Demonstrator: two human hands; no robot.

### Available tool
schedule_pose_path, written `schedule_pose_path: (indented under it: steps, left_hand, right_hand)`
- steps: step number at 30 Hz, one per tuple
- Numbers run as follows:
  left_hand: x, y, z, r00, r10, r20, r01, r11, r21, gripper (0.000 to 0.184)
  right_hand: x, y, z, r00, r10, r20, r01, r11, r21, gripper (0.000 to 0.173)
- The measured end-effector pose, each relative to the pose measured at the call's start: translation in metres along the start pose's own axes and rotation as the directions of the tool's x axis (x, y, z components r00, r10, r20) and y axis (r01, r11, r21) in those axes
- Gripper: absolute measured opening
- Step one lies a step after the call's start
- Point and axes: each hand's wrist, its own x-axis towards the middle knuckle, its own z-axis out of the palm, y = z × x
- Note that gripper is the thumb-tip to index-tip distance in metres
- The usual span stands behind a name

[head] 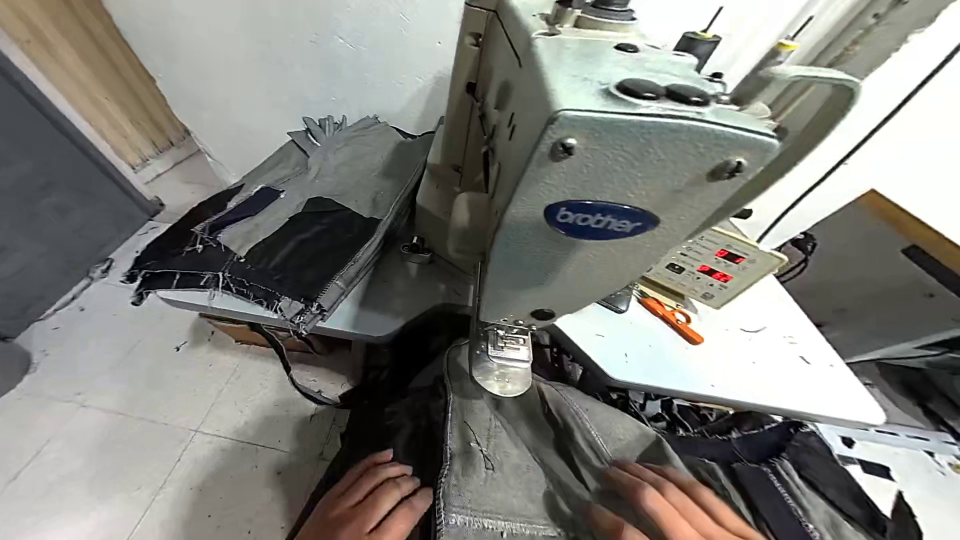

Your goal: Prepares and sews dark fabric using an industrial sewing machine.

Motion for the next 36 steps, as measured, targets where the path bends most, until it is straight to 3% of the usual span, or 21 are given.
schedule_pose_path:
  steps: [3, 5, 8, 10, 12, 13, 15, 18, 19, 21, 23, 25, 26, 30, 33, 36]
  left_hand:
    - [0.019, 0.004, 0.010, 0.996, 0.062, -0.056, -0.056, 0.993, 0.106, 0.028]
    - [0.036, 0.005, 0.014, 0.983, 0.065, -0.173, -0.074, 0.996, -0.047, 0.023]
    - [0.061, 0.023, -0.018, 0.952, -0.185, -0.244, 0.101, 0.942, -0.320, 0.026]
    - [0.079, 0.033, -0.039, 0.874, -0.476, -0.102, 0.374, 0.791, -0.485, 0.035]
    - [0.098, 0.012, -0.026, 0.733, -0.673, 0.097, 0.571, 0.533, -0.624, 0.038]
    - [0.110, -0.006, -0.011, 0.664, -0.733, 0.148, 0.615, 0.424, -0.665, 0.037]
    - [0.139, -0.039, 0.015, 0.617, -0.776, 0.134, 0.625, 0.380, -0.682, 0.035]
    - [0.195, -0.065, 0.017, 0.637, -0.766, 0.086, 0.711, 0.541, -0.448, 0.032]
    - [0.209, -0.066, 0.008, 0.636, -0.757, 0.148, 0.755, 0.571, -0.322, 0.030]
    - [0.211, -0.066, -0.003, 0.621, -0.728, 0.290, 0.784, 0.575, -0.234, 0.029]
    - [0.191, -0.068, 0.006, 0.680, -0.651, 0.339, 0.734, 0.602, -0.316, 0.031]
    - [0.174, -0.067, 0.020, 0.786, -0.594, 0.173, 0.587, 0.627, -0.512, 0.026]
    - [0.171, -0.066, 0.023, 0.804, -0.583, 0.119, 0.539, 0.628, -0.561, 0.024]
    - [0.188, -0.067, 0.011, 0.727, -0.651, 0.218, 0.666, 0.591, -0.455, 0.015]
    - [0.189, -0.086, 0.027, 0.802, -0.583, 0.133, 0.551, 0.634, -0.542, 0.026]
    - [0.186, -0.082, 0.028, 0.781, -0.615, 0.109, 0.553, 0.600, -0.578, 0.030]
  right_hand:
    - [0.005, 0.027, 0.055, 0.995, 0.017, -0.094, 0.000, 0.984, 0.180, 0.037]
    - [-0.001, 0.041, 0.065, 0.982, 0.049, -0.185, 0.032, 0.910, 0.412, 0.027]
    - [0.003, 0.040, 0.034, 0.951, 0.120, -0.284, 0.086, 0.782, 0.618, 0.032]
    - [0.022, 0.035, 0.017, 0.928, 0.198, -0.314, 0.068, 0.742, 0.667, 0.037]
    - [0.054, 0.053, 0.023, 0.891, 0.332, -0.310, -0.042, 0.740, 0.671, 0.041]
    - [0.072, 0.069, 0.028, 0.866, 0.387, -0.315, -0.122, 0.776, 0.618, 0.044]
    - [0.109, 0.102, 0.028, 0.807, 0.403, -0.432, -0.240, 0.891, 0.385, 0.044]
    - [0.149, 0.146, 0.022, 0.664, 0.322, -0.675, -0.354, 0.930, 0.095, 0.037]
    - [0.154, 0.155, 0.020, 0.650, 0.327, -0.686, -0.375, 0.923, 0.085, 0.033]
    - [0.152, 0.156, 0.020, 0.682, 0.390, -0.619, -0.367, 0.914, 0.171, 0.026]
    - [0.141, 0.149, 0.035, 0.703, 0.341, -0.624, -0.303, 0.937, 0.171, 0.035]
    - [0.132, 0.136, 0.053, 0.680, 0.278, -0.678, -0.250, 0.958, 0.142, 0.051]
    - [0.129, 0.133, 0.059, 0.672, 0.281, -0.685, -0.244, 0.958, 0.153, 0.055]
    - [0.124, 0.137, 0.051, 0.610, 0.343, -0.714, -0.298, 0.935, 0.194, 0.051]
    - [0.126, 0.142, 0.043, 0.580, 0.334, -0.743, -0.304, 0.935, 0.182, 0.048]
    - [0.125, 0.142, 0.044, 0.578, 0.326, -0.748, -0.298, 0.938, 0.179, 0.046]
